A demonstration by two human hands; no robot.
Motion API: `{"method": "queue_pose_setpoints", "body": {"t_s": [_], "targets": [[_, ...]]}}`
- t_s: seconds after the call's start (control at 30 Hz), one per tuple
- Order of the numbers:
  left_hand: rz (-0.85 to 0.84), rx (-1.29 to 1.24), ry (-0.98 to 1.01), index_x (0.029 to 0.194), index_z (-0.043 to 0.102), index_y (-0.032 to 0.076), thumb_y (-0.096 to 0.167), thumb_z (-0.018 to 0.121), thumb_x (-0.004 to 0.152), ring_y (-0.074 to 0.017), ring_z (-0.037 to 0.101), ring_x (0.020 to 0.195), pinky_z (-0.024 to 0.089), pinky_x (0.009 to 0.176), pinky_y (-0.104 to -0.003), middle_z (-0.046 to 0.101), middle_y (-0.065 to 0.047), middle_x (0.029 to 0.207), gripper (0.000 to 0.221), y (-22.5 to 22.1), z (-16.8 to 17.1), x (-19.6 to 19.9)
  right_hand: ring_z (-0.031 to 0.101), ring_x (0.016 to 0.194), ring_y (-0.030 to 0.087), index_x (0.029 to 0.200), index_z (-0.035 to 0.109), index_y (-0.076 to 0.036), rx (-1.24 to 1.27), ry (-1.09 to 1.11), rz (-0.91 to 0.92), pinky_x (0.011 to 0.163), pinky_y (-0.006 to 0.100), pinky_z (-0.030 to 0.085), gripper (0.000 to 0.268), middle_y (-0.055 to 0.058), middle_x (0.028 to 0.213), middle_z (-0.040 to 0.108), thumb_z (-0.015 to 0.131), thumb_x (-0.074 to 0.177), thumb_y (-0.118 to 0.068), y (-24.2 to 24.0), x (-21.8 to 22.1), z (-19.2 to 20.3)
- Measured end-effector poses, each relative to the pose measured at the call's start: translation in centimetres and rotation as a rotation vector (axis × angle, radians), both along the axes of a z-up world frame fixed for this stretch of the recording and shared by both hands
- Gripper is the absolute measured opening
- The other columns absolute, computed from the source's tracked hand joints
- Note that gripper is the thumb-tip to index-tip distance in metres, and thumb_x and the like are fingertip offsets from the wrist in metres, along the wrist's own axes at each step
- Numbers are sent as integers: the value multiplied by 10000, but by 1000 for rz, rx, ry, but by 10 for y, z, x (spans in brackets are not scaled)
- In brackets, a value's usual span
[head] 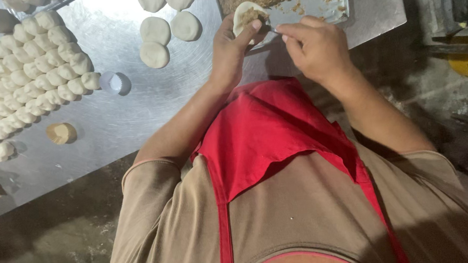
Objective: The person prepares stuffed dough balls by hand and using a spoon; they scoop filling from a tray onto a flattened dough circle, pinch the edges of the dough to seal it, and place the finished ball into a paper liner on a tray.
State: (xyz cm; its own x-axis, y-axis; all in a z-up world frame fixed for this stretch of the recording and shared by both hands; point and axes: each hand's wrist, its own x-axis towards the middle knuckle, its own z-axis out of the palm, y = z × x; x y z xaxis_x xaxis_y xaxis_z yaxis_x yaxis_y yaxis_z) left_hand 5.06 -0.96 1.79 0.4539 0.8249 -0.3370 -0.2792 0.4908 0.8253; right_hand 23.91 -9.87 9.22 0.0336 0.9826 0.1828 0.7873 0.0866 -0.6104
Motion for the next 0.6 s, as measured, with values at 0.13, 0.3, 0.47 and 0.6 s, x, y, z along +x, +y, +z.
{"method": "queue_pose_setpoints", "body": {"t_s": [0.13,0.3,0.47,0.6], "targets": [[40,28,-10,1300,568,-40,124,736,945,-173,721,964,607,864,-314,737,-122,1100,426,-1,-3,0,679,759,272,1215,796,-161,98,-137,7,671,383,543,235,67,912,665,679,1011,-148,-7,-9,9],[70,50,41,1332,566,-53,106,735,961,-193,716,997,599,870,-329,720,-140,1139,437,1,-11,-2,657,683,268,1177,813,-169,22,-280,-27,591,388,523,213,74,873,663,701,996,-162,-20,6,7],[83,-21,-87,1398,515,-19,125,708,977,-217,699,1115,586,970,-355,683,-146,1240,484,8,-13,-15,676,751,289,1175,803,-138,-95,-159,-132,699,415,551,231,98,968,711,651,1002,-120,-31,51,-32],[59,-2,-113,1466,505,-16,145,690,1019,-228,665,1133,549,938,-345,655,-145,1281,510,3,-6,-27,679,933,352,1132,793,-87,1,-127,-188,830,441,554,223,154,1092,712,663,951,-84,-32,79,-92]]}}
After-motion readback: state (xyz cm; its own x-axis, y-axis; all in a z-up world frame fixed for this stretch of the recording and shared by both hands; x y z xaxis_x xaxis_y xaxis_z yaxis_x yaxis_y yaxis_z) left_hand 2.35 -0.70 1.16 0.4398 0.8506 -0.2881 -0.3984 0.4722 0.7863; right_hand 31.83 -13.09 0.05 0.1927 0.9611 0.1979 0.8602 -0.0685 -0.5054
